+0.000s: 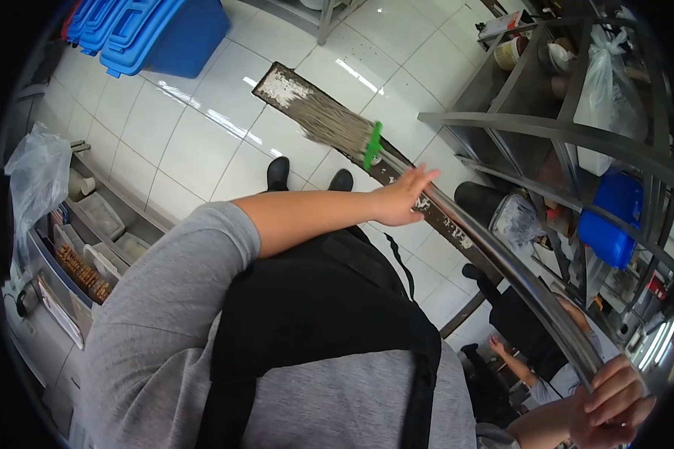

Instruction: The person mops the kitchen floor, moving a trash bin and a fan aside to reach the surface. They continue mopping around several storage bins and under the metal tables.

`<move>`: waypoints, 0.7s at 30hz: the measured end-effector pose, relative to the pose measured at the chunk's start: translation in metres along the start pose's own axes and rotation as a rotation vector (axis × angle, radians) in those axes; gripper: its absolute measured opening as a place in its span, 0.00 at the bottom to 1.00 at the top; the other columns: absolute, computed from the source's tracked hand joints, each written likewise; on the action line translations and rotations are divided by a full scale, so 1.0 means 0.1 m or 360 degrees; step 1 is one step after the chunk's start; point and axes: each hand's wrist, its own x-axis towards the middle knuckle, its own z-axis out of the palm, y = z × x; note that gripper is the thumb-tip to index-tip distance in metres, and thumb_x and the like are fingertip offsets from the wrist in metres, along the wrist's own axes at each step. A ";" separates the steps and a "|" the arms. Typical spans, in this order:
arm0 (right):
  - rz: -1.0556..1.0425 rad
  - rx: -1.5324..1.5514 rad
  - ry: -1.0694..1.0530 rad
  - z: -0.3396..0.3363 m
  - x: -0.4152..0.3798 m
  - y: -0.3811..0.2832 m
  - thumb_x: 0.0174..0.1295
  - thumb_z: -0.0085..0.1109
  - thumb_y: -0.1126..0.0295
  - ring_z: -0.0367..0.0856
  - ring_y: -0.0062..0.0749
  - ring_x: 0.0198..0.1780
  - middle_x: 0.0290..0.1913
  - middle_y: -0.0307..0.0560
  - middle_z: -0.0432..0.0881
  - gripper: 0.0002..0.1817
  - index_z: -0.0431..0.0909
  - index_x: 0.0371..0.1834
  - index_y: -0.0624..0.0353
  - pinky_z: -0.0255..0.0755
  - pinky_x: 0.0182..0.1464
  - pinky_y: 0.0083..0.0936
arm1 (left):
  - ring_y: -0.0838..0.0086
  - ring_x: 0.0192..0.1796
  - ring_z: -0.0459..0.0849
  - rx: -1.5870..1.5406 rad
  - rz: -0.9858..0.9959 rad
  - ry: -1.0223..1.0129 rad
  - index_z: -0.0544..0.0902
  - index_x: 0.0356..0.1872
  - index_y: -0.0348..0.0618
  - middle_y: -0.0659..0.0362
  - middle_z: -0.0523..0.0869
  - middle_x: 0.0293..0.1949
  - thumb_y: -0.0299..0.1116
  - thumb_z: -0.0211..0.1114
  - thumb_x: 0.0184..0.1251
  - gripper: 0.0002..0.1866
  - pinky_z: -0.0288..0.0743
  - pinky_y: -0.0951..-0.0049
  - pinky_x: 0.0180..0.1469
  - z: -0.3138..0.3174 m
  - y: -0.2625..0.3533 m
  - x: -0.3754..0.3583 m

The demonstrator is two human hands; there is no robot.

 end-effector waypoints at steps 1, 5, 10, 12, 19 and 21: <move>-0.0006 -0.0067 0.0098 -0.06 -0.05 -0.01 0.72 0.46 0.54 0.66 0.18 0.21 0.15 0.30 0.64 0.17 0.61 0.27 0.48 0.60 0.36 0.24 | 0.41 0.76 0.43 0.0059 0.0065 -0.0248 0.41 0.76 0.53 0.39 0.47 0.74 0.37 0.65 0.61 0.49 0.46 0.44 0.73 0.05 0.01 0.09; -0.0140 -0.0197 0.0227 -0.38 -0.15 0.07 0.74 0.42 0.52 0.61 0.17 0.13 0.11 0.31 0.62 0.17 0.59 0.33 0.50 0.62 0.26 0.20 | 0.53 0.78 0.44 0.0216 0.0264 -0.0588 0.49 0.76 0.50 0.46 0.48 0.76 0.33 0.62 0.60 0.44 0.45 0.52 0.76 0.06 -0.07 0.27; 0.0018 -0.0054 0.0335 -0.19 0.24 -0.10 0.69 0.50 0.46 0.58 0.20 0.14 0.11 0.34 0.59 0.25 0.62 0.19 0.50 0.59 0.21 0.23 | 0.69 0.36 0.82 0.0006 0.0001 -0.0288 0.61 0.73 0.51 0.56 0.85 0.34 0.39 0.62 0.68 0.34 0.75 0.67 0.43 -1.04 0.43 -0.29; -0.0103 0.0077 0.0467 -0.67 0.15 0.28 0.72 0.46 0.50 0.58 0.20 0.11 0.11 0.34 0.60 0.20 0.61 0.28 0.52 0.61 0.19 0.23 | 0.82 0.30 0.69 -0.0141 0.0039 -0.0316 0.64 0.72 0.53 0.66 0.73 0.26 0.35 0.58 0.70 0.30 0.68 0.77 0.36 -1.58 1.02 -0.42; -0.0379 0.0121 -0.0011 -0.52 0.74 -0.72 0.74 0.44 0.53 0.50 0.22 0.08 0.09 0.38 0.56 0.17 0.64 0.32 0.54 0.55 0.11 0.21 | 0.79 0.21 0.67 -0.0156 0.1301 -0.0556 0.74 0.65 0.46 0.59 0.84 0.33 0.25 0.58 0.62 0.27 0.65 0.73 0.26 -2.25 3.50 -1.75; -0.0499 0.0155 0.0076 -0.40 0.84 -0.91 0.74 0.44 0.54 0.50 0.22 0.09 0.09 0.37 0.57 0.17 0.64 0.33 0.54 0.54 0.11 0.21 | 0.73 0.18 0.67 -0.0025 0.1413 -0.0537 0.74 0.65 0.44 0.55 0.83 0.26 0.25 0.59 0.61 0.27 0.65 0.72 0.25 -2.48 3.51 -2.08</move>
